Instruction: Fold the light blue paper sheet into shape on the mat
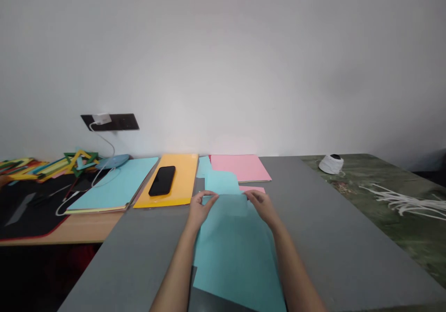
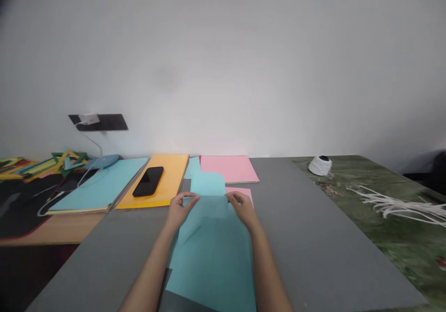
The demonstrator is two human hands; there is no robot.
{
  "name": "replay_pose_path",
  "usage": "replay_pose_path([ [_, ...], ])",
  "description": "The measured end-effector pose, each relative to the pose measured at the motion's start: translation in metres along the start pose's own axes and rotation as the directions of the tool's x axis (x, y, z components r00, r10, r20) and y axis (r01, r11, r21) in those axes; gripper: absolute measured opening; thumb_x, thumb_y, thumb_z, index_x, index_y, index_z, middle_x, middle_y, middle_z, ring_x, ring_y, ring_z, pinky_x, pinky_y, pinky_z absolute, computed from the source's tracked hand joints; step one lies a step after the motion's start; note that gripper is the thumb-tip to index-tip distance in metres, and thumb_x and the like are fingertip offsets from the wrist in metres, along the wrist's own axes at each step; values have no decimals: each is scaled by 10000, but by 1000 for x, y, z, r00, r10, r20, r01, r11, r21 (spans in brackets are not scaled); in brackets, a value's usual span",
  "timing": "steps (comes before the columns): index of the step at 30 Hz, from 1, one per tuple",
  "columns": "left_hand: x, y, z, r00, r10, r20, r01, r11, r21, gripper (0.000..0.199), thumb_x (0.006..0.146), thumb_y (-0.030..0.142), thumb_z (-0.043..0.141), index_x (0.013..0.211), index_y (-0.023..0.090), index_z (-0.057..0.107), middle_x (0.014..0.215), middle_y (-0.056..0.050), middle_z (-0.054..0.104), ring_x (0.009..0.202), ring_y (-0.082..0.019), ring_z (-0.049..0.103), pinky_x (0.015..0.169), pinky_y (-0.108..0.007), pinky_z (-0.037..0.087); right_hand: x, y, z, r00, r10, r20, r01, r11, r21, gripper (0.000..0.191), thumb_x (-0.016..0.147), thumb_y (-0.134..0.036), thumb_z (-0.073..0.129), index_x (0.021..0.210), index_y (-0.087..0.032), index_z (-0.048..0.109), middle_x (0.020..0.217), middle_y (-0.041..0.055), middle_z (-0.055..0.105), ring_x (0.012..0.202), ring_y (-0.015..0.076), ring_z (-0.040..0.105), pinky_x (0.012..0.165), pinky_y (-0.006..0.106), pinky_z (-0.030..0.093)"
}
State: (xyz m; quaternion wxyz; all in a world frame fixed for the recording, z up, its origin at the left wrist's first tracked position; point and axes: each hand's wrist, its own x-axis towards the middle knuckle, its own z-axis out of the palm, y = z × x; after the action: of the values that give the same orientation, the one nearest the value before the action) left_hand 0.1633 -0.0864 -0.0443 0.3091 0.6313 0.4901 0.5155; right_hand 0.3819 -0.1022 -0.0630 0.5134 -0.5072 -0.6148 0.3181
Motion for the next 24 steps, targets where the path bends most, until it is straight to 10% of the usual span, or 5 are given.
replay_pose_path([
  [24,-8,2,12,992,44,118,-44,999,-2,196,594,347,656,668,166,672,674,-48,669,667,-178,598,677,-302,467,3,7,17,999,-3,-43,1,999,-54,140,638,-282,541,695,-181,620,719,46,652,623,154,569,513,251,417],
])
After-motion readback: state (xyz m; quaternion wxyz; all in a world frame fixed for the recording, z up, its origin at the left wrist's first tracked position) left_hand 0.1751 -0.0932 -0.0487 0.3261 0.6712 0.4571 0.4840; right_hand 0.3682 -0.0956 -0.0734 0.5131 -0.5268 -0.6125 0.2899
